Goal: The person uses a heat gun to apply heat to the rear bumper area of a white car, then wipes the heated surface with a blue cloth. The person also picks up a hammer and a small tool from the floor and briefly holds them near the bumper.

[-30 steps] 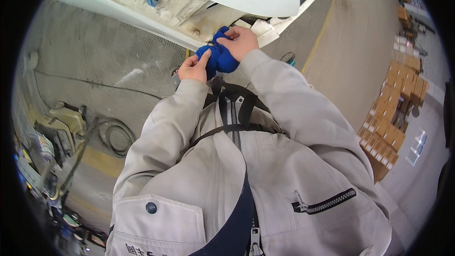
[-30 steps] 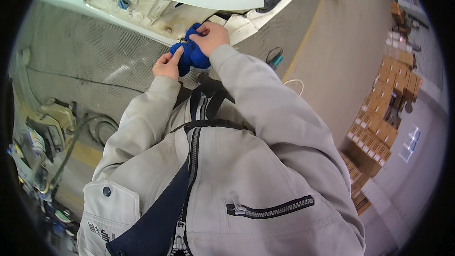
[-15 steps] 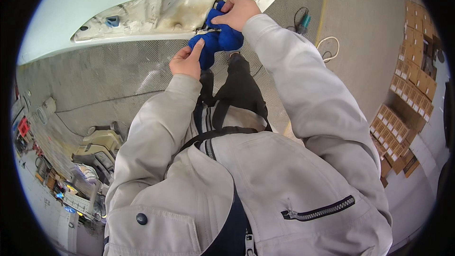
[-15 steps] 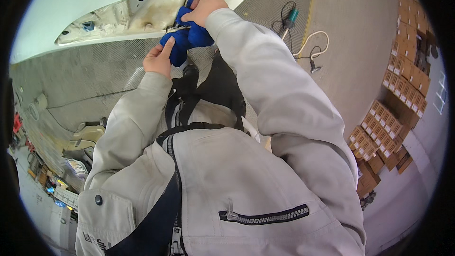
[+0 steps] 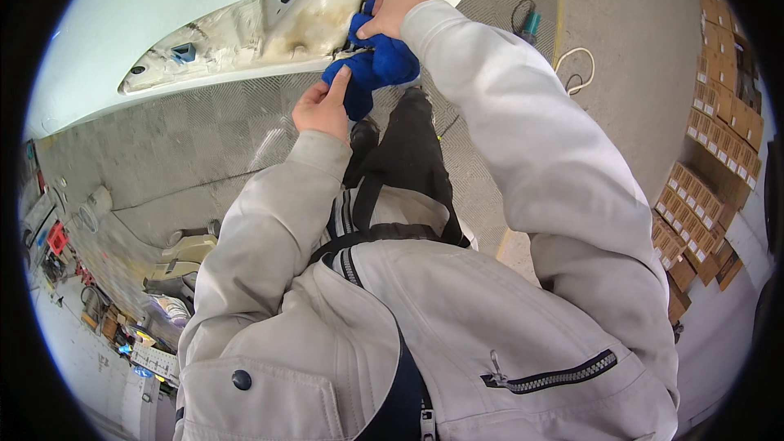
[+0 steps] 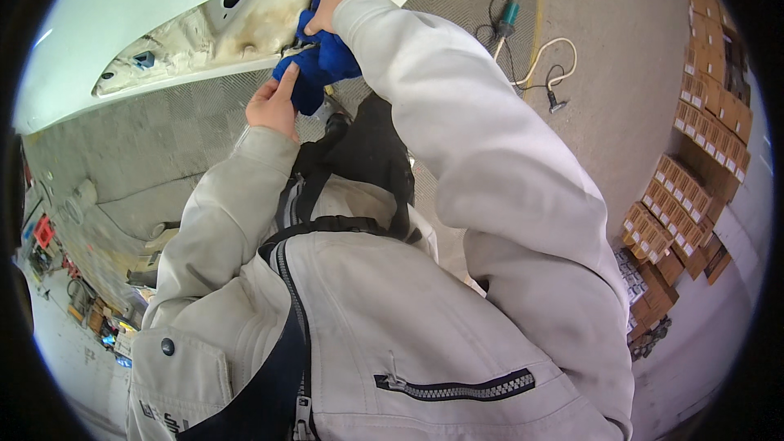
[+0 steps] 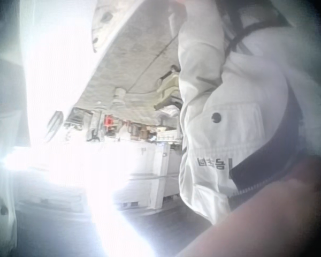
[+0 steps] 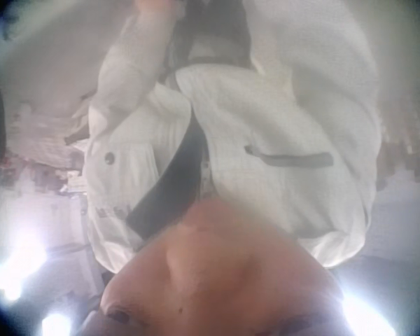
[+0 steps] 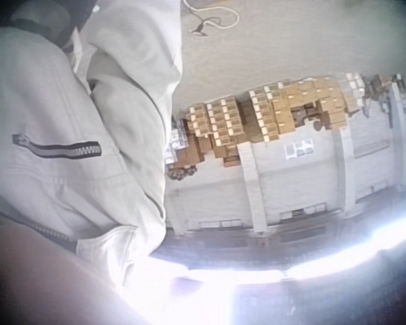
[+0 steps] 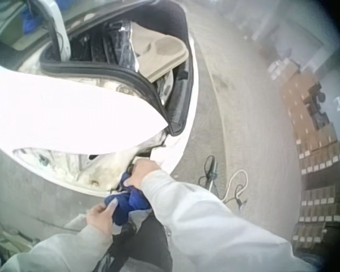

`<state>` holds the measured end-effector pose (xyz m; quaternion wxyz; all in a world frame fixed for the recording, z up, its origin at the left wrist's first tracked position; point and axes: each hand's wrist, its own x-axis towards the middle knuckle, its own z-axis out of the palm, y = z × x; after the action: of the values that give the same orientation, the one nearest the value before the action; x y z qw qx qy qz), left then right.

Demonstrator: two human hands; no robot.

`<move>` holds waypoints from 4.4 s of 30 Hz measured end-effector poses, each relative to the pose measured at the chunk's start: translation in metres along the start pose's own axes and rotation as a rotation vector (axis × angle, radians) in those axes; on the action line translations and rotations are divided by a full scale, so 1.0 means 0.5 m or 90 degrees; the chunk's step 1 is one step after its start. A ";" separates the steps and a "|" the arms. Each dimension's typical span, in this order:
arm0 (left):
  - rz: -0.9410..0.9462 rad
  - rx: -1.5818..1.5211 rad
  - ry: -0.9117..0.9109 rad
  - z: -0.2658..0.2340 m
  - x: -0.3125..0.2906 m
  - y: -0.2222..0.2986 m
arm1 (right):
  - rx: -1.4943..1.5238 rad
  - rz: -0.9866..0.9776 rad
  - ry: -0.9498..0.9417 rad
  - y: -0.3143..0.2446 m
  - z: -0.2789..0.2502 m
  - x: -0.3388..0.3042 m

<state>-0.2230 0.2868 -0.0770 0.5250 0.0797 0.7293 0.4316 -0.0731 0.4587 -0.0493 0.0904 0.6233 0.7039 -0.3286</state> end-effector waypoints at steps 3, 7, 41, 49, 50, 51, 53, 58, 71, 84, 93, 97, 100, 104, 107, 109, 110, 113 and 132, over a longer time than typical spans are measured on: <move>-0.002 -0.015 0.016 0.010 -0.009 0.004 | -0.005 -0.003 0.012 0.002 0.001 -0.001; 0.031 -0.023 0.023 0.017 -0.020 0.004 | -0.007 -0.016 -0.005 0.003 -0.002 0.001; -0.004 -0.085 -0.091 -0.104 0.049 -0.016 | 0.212 -0.398 0.492 0.108 0.222 -0.210; -0.047 -0.052 -0.202 -0.147 -0.001 -0.010 | 0.434 -0.093 0.672 0.066 0.218 -0.189; -0.058 -0.055 -0.223 -0.154 -0.001 -0.013 | 0.453 -0.108 0.669 0.034 0.233 -0.202; -0.043 -0.049 -0.211 -0.162 0.002 -0.013 | 0.468 -0.092 0.639 0.008 0.248 -0.217; -0.050 -0.035 -0.178 -0.183 0.009 -0.004 | 0.488 -0.059 0.653 -0.017 0.264 -0.218; -0.044 -0.069 -0.183 -0.210 0.011 0.014 | 0.470 -0.164 0.620 -0.079 0.289 -0.241; -0.021 -0.048 -0.265 -0.254 -0.035 -0.023 | 0.290 -0.046 0.573 0.015 0.183 -0.210; -0.017 -0.081 -0.310 -0.218 -0.078 -0.015 | 0.115 0.059 0.521 0.136 0.096 -0.147; -0.004 -0.059 -0.276 -0.228 -0.072 -0.015 | 0.387 -0.213 0.599 -0.023 0.254 -0.233; 0.001 -0.072 -0.265 -0.231 -0.069 -0.024 | 0.257 -0.222 0.560 -0.003 0.175 -0.200; 0.014 -0.101 -0.302 -0.231 -0.082 -0.026 | 0.199 -0.038 0.532 0.043 0.103 -0.172; 0.007 -0.084 -0.303 -0.225 -0.099 -0.012 | 0.195 -0.150 0.449 -0.011 0.120 -0.200; -0.016 -0.105 -0.299 -0.214 -0.101 -0.003 | 0.231 -0.214 0.439 -0.028 0.148 -0.210; -0.012 -0.124 -0.319 -0.212 -0.104 -0.001 | 0.268 -0.238 0.442 0.018 0.133 -0.195; -0.014 -0.120 -0.298 -0.210 -0.101 0.001 | 0.187 -0.206 0.469 0.038 0.125 -0.182; -0.019 -0.130 -0.307 -0.211 -0.102 0.004 | 0.103 -0.029 0.514 0.119 0.065 -0.125; -0.012 -0.114 -0.288 -0.193 -0.099 -0.006 | 0.169 -0.049 0.451 0.018 0.065 -0.159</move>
<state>-0.2810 0.2038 -0.0373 0.6838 0.1208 0.5525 0.4611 -0.0575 0.3751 -0.0350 -0.2521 0.6777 0.6657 -0.1841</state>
